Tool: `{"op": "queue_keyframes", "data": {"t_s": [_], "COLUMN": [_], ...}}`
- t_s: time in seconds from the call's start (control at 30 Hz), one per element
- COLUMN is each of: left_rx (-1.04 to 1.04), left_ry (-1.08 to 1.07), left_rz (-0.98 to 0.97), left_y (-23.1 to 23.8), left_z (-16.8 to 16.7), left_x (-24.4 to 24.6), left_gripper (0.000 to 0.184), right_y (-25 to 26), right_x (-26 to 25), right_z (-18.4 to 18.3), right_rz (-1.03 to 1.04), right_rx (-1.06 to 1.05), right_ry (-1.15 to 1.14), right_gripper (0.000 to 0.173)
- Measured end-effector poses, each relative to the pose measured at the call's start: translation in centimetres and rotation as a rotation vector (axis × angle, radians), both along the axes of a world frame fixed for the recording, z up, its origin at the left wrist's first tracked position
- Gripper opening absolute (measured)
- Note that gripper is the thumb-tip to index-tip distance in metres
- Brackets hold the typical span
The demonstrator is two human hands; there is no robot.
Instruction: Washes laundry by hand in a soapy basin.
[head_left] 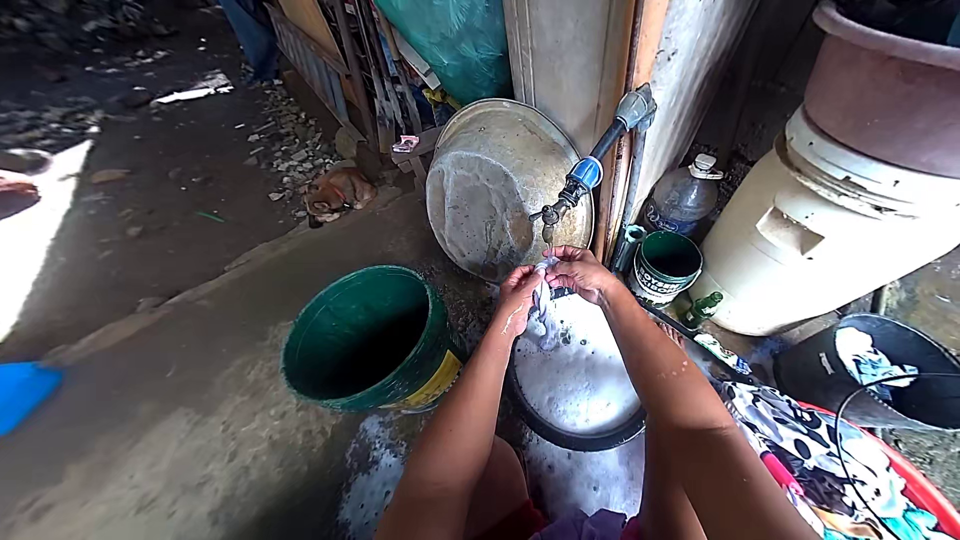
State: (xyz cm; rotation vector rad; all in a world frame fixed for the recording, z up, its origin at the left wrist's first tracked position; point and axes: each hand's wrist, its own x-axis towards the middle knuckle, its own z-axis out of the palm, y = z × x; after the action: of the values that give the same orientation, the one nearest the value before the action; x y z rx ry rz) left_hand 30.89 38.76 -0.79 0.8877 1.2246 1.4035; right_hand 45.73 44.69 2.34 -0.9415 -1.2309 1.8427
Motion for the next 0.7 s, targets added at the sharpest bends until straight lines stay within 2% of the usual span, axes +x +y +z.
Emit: {"op": "queue_keyframes", "data": {"t_s": [0.07, 0.17, 0.2, 0.27, 0.33, 0.4, 0.5, 0.57, 0.7], "left_rx": [-0.071, -0.129, -0.139, -0.157, -0.133, -0.109, -0.122, -0.114, -0.107], "left_ry": [-0.199, -0.375, -0.412, -0.455, -0.455, -0.406, -0.307, -0.284, -0.284], "left_rz": [-0.025, -0.059, -0.073, -0.097, -0.102, -0.07, -0.055, -0.059, -0.027], "left_y": [-0.1, -0.1, -0.1, -0.2, -0.2, -0.2, -0.4, -0.4, 0.0], "left_z": [0.7, 0.9, 0.9, 0.8, 0.5, 0.4, 0.9, 1.1, 1.1], "left_x": [0.3, 0.4, 0.3, 0.2, 0.0, 0.0, 0.3, 0.2, -0.1], "left_gripper": [0.018, 0.023, 0.023, 0.021, 0.014, 0.009, 0.02, 0.016, 0.016], "right_y": [-0.2, -0.8, -0.8, -0.8, -0.8, -1.1, -1.7, -1.8, -1.6], "right_x": [0.0, 0.2, 0.1, -0.2, -0.5, -0.6, -1.0, -0.9, -0.2], "right_z": [0.1, 0.8, 0.8, 0.6, 0.4, 0.6, 0.7, 0.5, 1.8], "right_rz": [-0.013, 0.005, -0.005, -0.058, -0.103, -0.127, -0.155, -0.158, -0.12], "right_rx": [0.005, 0.014, 0.018, 0.006, -0.02, -0.019, 0.052, 0.137, 0.203], "right_ry": [0.039, 0.06, 0.047, 0.013, 0.013, 0.018, -0.022, -0.116, -0.195], "right_gripper": [0.032, 0.037, 0.035, 0.017, 0.006, 0.005, 0.02, 0.028, 0.027]}}
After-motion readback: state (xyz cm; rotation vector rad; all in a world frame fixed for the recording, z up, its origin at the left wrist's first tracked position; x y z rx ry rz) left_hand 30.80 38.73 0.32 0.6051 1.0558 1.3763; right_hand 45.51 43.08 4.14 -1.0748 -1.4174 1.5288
